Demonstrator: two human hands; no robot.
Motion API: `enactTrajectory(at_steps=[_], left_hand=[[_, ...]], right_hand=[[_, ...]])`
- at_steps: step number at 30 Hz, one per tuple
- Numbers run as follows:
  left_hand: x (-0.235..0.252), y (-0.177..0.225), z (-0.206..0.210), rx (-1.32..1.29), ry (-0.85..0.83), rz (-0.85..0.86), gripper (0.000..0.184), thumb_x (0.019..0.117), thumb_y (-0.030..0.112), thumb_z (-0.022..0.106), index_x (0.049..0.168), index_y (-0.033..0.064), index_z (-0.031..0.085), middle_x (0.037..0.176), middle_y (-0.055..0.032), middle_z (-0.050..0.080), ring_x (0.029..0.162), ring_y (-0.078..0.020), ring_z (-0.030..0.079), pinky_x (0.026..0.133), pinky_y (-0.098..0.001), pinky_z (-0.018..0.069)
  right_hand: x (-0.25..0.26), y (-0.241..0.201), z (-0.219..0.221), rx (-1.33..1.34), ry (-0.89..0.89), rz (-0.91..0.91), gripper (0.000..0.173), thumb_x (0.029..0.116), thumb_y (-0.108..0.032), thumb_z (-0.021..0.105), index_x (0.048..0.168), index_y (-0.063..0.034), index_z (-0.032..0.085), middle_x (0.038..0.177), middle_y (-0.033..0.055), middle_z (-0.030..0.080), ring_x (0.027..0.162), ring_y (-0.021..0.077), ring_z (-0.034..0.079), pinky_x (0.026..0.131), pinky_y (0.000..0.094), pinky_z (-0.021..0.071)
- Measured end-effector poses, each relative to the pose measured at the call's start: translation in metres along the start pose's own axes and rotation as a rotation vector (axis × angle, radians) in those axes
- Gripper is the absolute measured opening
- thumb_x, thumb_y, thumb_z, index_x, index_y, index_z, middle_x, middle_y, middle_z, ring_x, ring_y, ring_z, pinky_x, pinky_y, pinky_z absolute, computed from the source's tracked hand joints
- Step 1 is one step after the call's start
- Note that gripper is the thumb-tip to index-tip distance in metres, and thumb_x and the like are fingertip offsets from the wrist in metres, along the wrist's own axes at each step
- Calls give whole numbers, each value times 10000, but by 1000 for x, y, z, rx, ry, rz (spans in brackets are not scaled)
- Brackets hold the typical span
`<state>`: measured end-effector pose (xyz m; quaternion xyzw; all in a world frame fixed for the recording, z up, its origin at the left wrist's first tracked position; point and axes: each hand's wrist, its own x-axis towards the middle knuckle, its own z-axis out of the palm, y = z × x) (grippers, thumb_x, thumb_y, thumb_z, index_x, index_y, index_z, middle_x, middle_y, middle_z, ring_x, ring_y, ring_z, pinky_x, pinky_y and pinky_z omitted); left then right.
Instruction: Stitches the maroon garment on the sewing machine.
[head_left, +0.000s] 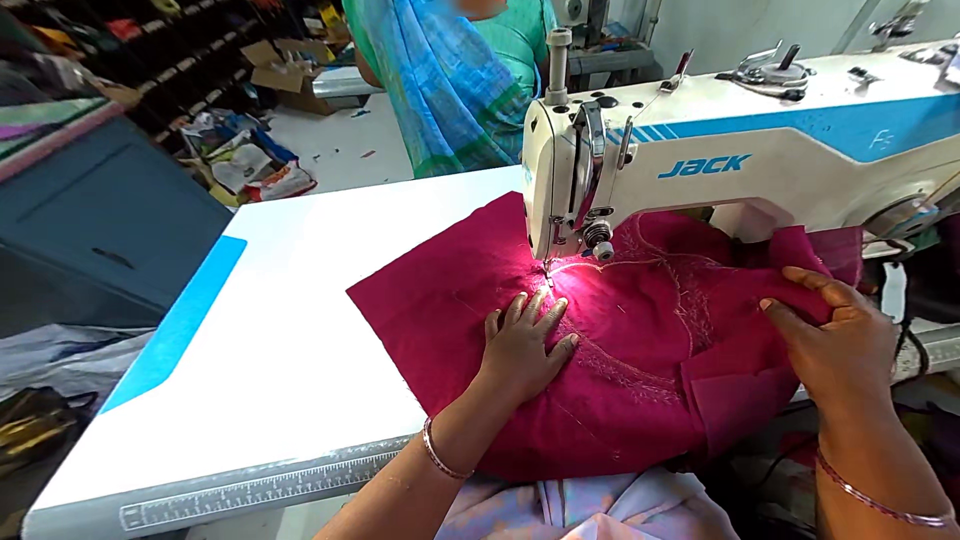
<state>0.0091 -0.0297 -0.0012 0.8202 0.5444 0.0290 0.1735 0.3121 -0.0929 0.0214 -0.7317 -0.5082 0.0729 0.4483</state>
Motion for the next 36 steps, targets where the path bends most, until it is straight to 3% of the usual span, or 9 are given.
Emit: enactTrajectory(at_steps=[8, 12, 16, 19, 36], left_hand=[[-1, 1, 1, -1, 66, 26, 552, 1078, 528, 402, 1577, 293, 429, 1683, -19, 309, 1562, -297, 230, 1190, -615, 179], [2, 0, -3, 1, 0, 1, 584, 1069, 579, 364, 1602, 340, 368, 1706, 26, 245, 1580, -257, 176, 1207, -605, 144], [1, -1, 0, -3, 42, 17, 565, 1073, 553, 388, 1583, 312, 415, 1691, -12, 291, 1569, -282, 213, 1204, -608, 161], [4, -3, -1, 3, 12, 12, 584, 1068, 584, 357, 1601, 346, 370, 1706, 20, 249, 1580, -257, 177, 1207, -604, 140], [9, -12, -5, 28, 2, 42, 582, 1067, 587, 345, 1597, 348, 377, 1706, 32, 245, 1579, -246, 181, 1203, -600, 140]], right_hand=[[2, 3, 1, 0, 12, -10, 410, 953, -55, 700, 1352, 2, 626, 1350, 239, 625, 1264, 357, 586, 1037, 569, 437], [2, 0, 1, 5, 2, 8, 410, 959, -69, 691, 1357, -1, 622, 1366, 233, 617, 1289, 372, 567, 1045, 590, 425], [1, 1, 1, 7, 3, 9, 403, 963, -69, 688, 1355, -1, 624, 1367, 236, 615, 1291, 375, 565, 1048, 593, 421], [1, 1, 2, 3, 8, 3, 402, 960, -71, 692, 1351, -5, 629, 1359, 236, 620, 1280, 371, 572, 1040, 590, 426], [-1, 2, 3, 2, -1, 1, 389, 960, -56, 693, 1341, -5, 637, 1359, 234, 618, 1271, 366, 578, 1037, 579, 437]])
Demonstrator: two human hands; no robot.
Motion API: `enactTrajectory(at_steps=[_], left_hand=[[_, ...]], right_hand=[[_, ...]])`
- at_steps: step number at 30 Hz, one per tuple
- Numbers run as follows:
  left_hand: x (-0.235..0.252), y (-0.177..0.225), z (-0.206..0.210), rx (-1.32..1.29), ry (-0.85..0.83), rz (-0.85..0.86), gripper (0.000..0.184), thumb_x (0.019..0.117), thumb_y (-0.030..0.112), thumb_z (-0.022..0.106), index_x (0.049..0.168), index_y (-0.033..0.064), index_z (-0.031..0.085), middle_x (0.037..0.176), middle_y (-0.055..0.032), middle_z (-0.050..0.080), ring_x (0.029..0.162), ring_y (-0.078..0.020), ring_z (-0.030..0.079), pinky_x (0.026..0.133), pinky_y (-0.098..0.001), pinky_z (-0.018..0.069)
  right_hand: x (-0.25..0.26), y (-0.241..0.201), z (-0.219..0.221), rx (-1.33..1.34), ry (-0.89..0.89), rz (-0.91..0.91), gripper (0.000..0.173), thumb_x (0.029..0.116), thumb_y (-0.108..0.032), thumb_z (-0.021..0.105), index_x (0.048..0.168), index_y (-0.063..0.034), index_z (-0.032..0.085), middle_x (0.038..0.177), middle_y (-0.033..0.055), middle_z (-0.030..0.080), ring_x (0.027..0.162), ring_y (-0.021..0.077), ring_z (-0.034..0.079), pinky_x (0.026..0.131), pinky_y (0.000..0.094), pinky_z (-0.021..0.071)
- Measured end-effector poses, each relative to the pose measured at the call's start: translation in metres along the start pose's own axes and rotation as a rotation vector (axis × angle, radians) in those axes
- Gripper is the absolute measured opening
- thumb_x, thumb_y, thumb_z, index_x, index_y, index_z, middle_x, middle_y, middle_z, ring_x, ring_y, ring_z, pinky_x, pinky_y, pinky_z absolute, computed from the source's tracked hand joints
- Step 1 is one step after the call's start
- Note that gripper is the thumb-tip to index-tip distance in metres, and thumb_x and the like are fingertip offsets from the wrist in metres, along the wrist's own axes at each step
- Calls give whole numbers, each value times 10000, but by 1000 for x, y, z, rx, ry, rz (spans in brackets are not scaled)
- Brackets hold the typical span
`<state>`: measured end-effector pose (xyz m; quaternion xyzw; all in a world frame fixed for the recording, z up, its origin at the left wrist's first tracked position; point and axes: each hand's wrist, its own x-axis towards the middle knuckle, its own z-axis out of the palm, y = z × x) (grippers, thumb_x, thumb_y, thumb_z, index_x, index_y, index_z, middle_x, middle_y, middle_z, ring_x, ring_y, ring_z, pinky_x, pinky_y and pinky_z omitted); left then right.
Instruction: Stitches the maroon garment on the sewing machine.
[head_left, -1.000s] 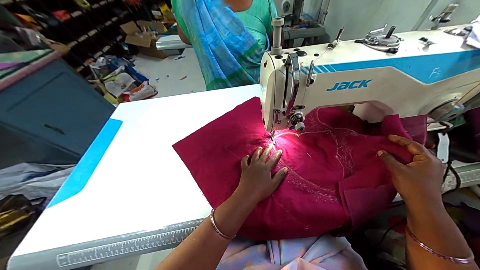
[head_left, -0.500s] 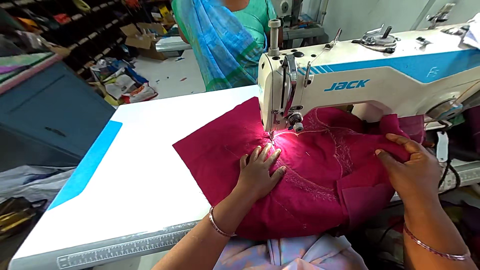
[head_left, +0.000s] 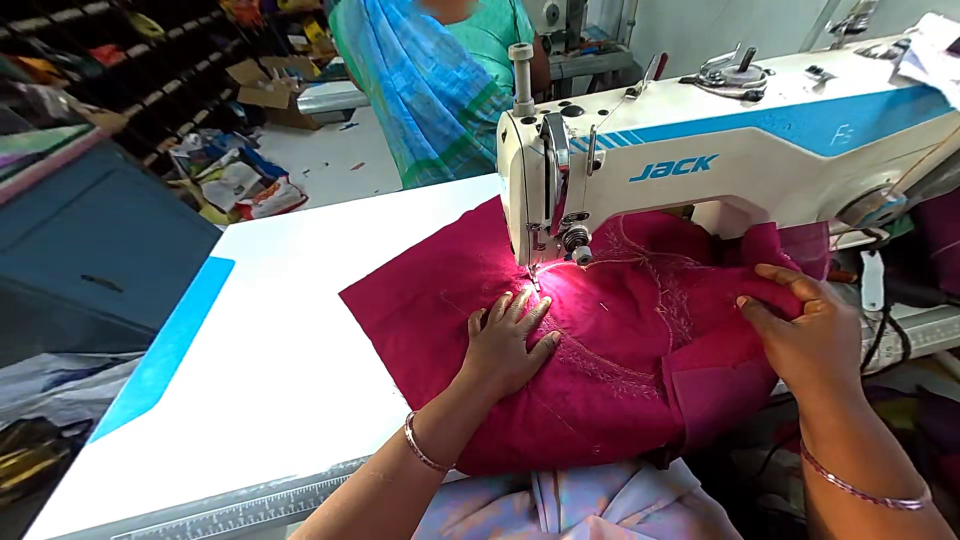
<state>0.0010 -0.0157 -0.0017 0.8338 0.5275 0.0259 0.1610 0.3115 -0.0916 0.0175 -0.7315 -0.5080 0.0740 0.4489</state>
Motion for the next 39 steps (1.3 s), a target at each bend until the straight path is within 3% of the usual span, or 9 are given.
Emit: enactTrajectory(at_steps=[8, 14, 19, 22, 24, 27, 29, 39], left_hand=[[-2, 0, 0, -1, 51, 34, 554, 1078, 530, 385, 1578, 295, 429, 1689, -3, 296, 1565, -288, 226, 1189, -628, 169], [7, -8, 0, 10, 13, 35, 581, 1066, 584, 341, 1596, 347, 380, 1699, 36, 264, 1575, -240, 192, 1205, -591, 141], [12, -15, -5, 9, -5, 49, 584, 1055, 604, 363, 1590, 368, 385, 1699, 39, 264, 1578, -241, 184, 1208, -617, 119], [4, -3, -8, -35, 1, 43, 522, 1089, 485, 409, 1571, 288, 443, 1686, -23, 300, 1574, -274, 209, 1230, -624, 114], [-7, 14, -4, -58, 14, 18, 475, 1116, 386, 369, 1553, 231, 476, 1667, -23, 344, 1566, -254, 246, 1247, -603, 128], [-19, 21, 9, -17, 13, -25, 554, 1098, 506, 330, 1607, 291, 371, 1696, 51, 275, 1590, -233, 161, 1196, -715, -8], [-19, 15, 11, -7, 20, -9, 583, 1079, 552, 346, 1610, 313, 360, 1697, 61, 270, 1592, -236, 152, 1182, -730, -38], [-17, 6, 7, -14, 32, 29, 576, 1071, 565, 366, 1594, 325, 393, 1694, 47, 281, 1588, -236, 170, 1199, -704, -27]], right_hand=[[1, 2, 1, -5, -14, -19, 387, 962, -50, 683, 1341, 11, 633, 1364, 238, 619, 1291, 381, 573, 1062, 591, 427], [1, 1, 2, 0, -3, -15, 388, 957, -42, 690, 1337, 13, 636, 1362, 250, 612, 1286, 394, 567, 1051, 599, 420], [0, 1, 5, 16, -4, -1, 395, 954, -41, 697, 1341, 5, 636, 1359, 234, 624, 1281, 382, 577, 1041, 596, 430], [-3, 0, 5, 27, -3, -13, 414, 950, -34, 695, 1356, 1, 622, 1365, 230, 619, 1280, 372, 579, 1040, 593, 435], [-5, -2, 5, 29, -5, -20, 421, 945, -37, 699, 1358, -6, 621, 1357, 231, 622, 1272, 371, 583, 1033, 591, 441], [-8, -4, 4, 50, -10, -24, 429, 945, -35, 691, 1366, -4, 612, 1360, 227, 618, 1267, 342, 587, 1034, 557, 450], [-10, -7, 3, 65, -10, -40, 430, 940, -39, 693, 1361, -2, 612, 1360, 219, 619, 1260, 318, 591, 1034, 524, 459], [-14, -6, 3, 67, -5, -60, 431, 938, -53, 701, 1359, -11, 619, 1369, 212, 617, 1264, 304, 590, 1037, 510, 461]])
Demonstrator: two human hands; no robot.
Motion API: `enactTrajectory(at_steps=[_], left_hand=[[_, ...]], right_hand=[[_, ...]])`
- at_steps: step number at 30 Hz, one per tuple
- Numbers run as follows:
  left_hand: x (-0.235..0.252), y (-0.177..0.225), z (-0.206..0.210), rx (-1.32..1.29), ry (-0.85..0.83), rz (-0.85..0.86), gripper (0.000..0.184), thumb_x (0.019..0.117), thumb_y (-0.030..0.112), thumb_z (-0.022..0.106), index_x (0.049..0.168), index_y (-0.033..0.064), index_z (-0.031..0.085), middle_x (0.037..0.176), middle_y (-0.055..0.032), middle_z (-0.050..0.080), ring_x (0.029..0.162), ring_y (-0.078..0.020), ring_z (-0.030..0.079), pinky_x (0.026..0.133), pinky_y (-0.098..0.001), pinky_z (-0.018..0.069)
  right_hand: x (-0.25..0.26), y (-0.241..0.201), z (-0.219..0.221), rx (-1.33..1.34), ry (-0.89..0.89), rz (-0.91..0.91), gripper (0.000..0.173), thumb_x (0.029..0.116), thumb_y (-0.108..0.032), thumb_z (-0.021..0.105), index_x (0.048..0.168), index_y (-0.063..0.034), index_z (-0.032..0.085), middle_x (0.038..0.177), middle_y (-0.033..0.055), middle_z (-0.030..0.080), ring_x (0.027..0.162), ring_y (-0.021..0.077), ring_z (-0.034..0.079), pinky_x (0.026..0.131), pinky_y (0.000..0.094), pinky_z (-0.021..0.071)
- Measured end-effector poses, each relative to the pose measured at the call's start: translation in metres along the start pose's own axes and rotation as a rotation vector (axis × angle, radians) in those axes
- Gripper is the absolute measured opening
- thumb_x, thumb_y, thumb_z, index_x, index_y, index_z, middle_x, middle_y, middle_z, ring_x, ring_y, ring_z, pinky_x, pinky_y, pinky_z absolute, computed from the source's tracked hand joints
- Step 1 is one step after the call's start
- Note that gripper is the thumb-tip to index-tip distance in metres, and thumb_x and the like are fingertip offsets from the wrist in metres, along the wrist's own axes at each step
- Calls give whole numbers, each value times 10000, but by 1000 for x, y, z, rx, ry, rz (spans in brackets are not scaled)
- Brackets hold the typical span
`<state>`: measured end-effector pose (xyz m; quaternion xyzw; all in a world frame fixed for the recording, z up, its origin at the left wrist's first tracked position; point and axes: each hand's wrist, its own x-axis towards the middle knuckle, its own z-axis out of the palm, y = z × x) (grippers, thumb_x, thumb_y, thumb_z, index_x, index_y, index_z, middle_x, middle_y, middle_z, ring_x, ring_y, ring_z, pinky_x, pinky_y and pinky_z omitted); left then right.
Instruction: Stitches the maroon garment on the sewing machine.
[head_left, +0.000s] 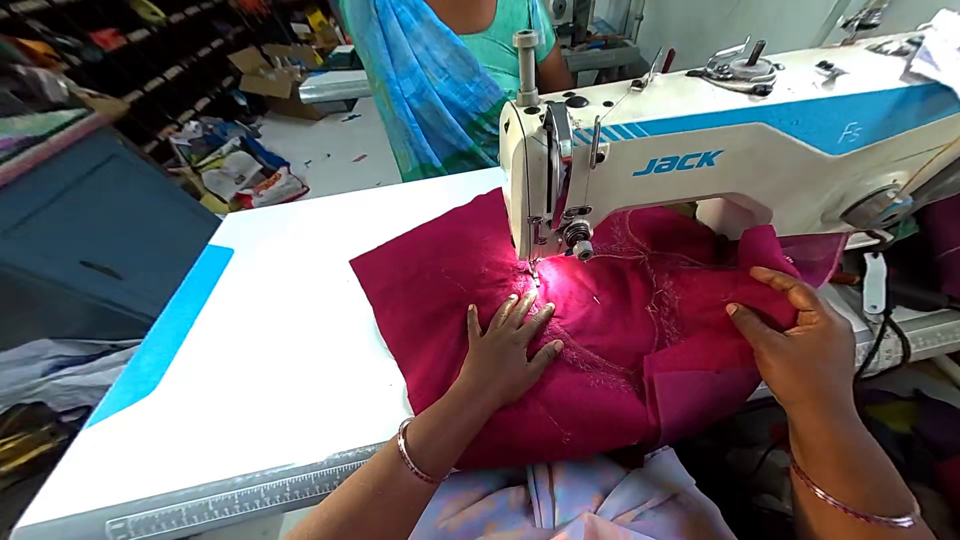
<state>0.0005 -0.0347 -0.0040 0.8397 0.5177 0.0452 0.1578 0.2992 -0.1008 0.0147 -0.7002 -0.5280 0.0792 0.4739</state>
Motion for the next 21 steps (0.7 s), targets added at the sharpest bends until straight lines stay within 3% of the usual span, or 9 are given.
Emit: enactTrajectory(at_steps=[12, 17, 19, 21], left_hand=[[9, -10, -4, -4, 1, 29, 578, 1066, 564, 384, 1586, 312, 410, 1694, 31, 282, 1584, -248, 186, 1200, -706, -19], [17, -16, -7, -13, -45, 17, 595, 1052, 601, 386, 1594, 355, 382, 1703, 70, 247, 1592, -211, 147, 1202, -694, -45], [18, -19, -10, -25, -50, 30, 577, 1053, 585, 410, 1582, 355, 406, 1701, 61, 256, 1591, -219, 151, 1200, -700, -44], [14, -13, -13, -36, -43, 37, 517, 1072, 473, 455, 1565, 316, 450, 1694, 12, 282, 1584, -248, 183, 1203, -700, -21]], right_hand=[[1, 6, 7, -12, -11, 54, 441, 940, -29, 708, 1370, -10, 612, 1386, 222, 605, 1287, 345, 573, 1045, 556, 442], [0, 9, 11, -8, -15, 48, 450, 935, -20, 709, 1372, 1, 605, 1384, 229, 602, 1284, 356, 572, 1044, 564, 440], [0, 7, 11, 0, -27, 54, 482, 927, -12, 714, 1392, 0, 586, 1398, 226, 592, 1281, 354, 570, 1035, 568, 440], [0, 5, 12, 28, -44, 58, 561, 900, 18, 728, 1430, -15, 549, 1432, 215, 567, 1281, 338, 569, 1027, 560, 450]])
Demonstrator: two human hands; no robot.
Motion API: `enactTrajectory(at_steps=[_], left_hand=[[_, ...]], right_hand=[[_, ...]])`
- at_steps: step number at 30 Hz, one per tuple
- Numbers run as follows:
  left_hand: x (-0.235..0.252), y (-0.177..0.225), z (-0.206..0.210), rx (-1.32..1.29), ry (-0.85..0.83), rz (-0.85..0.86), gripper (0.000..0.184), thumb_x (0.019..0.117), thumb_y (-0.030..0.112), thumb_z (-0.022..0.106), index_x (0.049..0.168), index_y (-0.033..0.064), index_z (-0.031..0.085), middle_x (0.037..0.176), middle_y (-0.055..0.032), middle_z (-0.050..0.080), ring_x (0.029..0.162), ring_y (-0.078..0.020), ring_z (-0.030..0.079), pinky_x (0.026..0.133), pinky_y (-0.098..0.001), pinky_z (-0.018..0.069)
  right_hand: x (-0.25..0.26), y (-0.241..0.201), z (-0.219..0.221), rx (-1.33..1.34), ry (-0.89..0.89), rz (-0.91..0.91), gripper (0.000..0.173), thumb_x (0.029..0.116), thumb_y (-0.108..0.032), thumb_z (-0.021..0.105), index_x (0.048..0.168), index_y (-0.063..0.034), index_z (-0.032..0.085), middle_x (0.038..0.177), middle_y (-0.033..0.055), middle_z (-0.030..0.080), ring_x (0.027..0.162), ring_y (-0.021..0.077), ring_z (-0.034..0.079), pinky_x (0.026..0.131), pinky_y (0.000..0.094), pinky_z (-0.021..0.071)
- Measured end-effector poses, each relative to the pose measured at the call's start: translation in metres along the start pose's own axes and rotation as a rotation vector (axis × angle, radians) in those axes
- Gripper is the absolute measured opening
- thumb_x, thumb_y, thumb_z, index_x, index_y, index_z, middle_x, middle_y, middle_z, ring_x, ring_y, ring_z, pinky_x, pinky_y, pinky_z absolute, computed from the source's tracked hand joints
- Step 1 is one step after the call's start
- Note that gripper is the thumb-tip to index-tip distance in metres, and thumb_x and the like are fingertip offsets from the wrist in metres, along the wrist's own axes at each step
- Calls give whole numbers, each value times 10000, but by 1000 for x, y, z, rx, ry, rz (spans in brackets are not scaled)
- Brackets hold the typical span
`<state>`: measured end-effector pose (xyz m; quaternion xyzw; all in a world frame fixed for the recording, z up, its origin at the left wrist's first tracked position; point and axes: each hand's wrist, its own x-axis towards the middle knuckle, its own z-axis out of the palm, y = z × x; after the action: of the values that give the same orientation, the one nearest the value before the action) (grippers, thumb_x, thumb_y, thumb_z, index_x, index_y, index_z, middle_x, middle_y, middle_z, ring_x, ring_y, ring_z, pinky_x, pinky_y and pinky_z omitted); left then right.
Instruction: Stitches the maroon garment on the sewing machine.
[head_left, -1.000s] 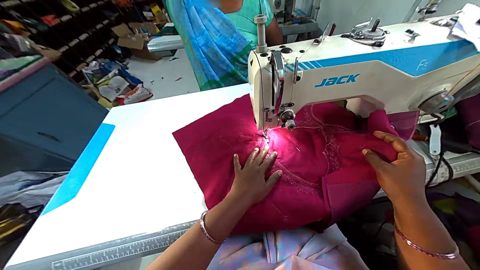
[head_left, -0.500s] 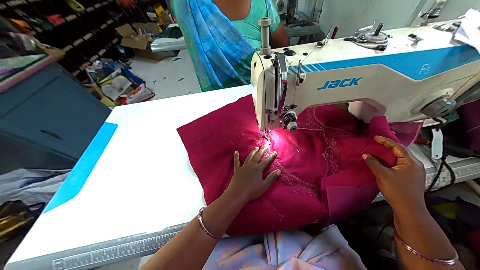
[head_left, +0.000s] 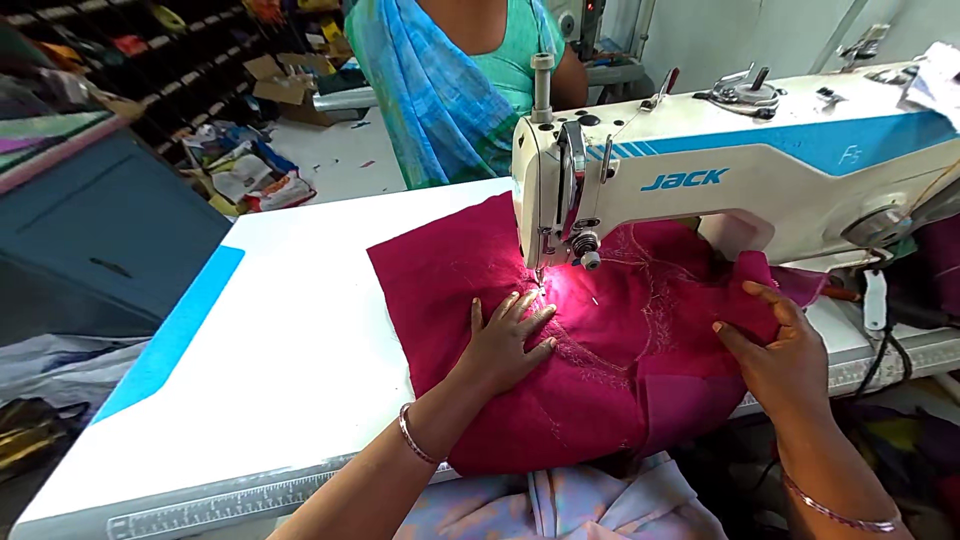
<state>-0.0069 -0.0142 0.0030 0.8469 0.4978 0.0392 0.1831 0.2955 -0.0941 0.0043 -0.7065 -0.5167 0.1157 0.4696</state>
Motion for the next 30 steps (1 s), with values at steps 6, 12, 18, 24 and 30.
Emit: enactTrajectory(at_steps=[6, 12, 18, 24, 30], left_hand=[[-23, 33, 12, -19, 2, -71, 531, 1096, 457, 387, 1589, 262, 410, 1681, 12, 311, 1583, -235, 185, 1216, -686, 20], [-24, 18, 14, 22, -25, -20, 559, 1063, 556, 409, 1593, 385, 372, 1701, 62, 257, 1597, -223, 119, 1188, -723, -36], [-23, 13, 15, 40, -16, 8, 518, 1062, 544, 411, 1567, 427, 405, 1696, 58, 269, 1593, -237, 145, 1173, -745, -33], [-23, 36, 6, 65, -54, -54, 525, 1066, 318, 470, 1588, 317, 407, 1697, 4, 270, 1593, -243, 139, 1191, -712, -58], [-26, 66, 29, 136, 66, 207, 533, 927, -72, 599, 1444, 50, 573, 1586, -127, 462, 1481, -289, 423, 1225, -539, 274]], right_hand=[[1, -1, -1, 16, -27, 6, 673, 853, 33, 762, 1473, -68, 521, 1492, 196, 513, 1348, 333, 512, 1064, 556, 432], [-4, -2, -2, 9, -32, -54, 703, 839, 16, 760, 1491, -52, 505, 1556, 214, 445, 1440, 366, 418, 1124, 567, 383], [3, 6, -3, 97, 70, -4, 410, 958, -145, 694, 1343, -32, 612, 1321, 153, 629, 1170, 168, 605, 976, 384, 491], [10, 4, -5, 93, 11, 47, 571, 881, 27, 735, 1418, -51, 557, 1418, 168, 578, 1244, 251, 591, 1011, 485, 484], [6, 7, -7, 116, -76, 0, 741, 836, 56, 747, 1504, -82, 455, 1535, 144, 467, 1316, 231, 543, 1037, 447, 489]])
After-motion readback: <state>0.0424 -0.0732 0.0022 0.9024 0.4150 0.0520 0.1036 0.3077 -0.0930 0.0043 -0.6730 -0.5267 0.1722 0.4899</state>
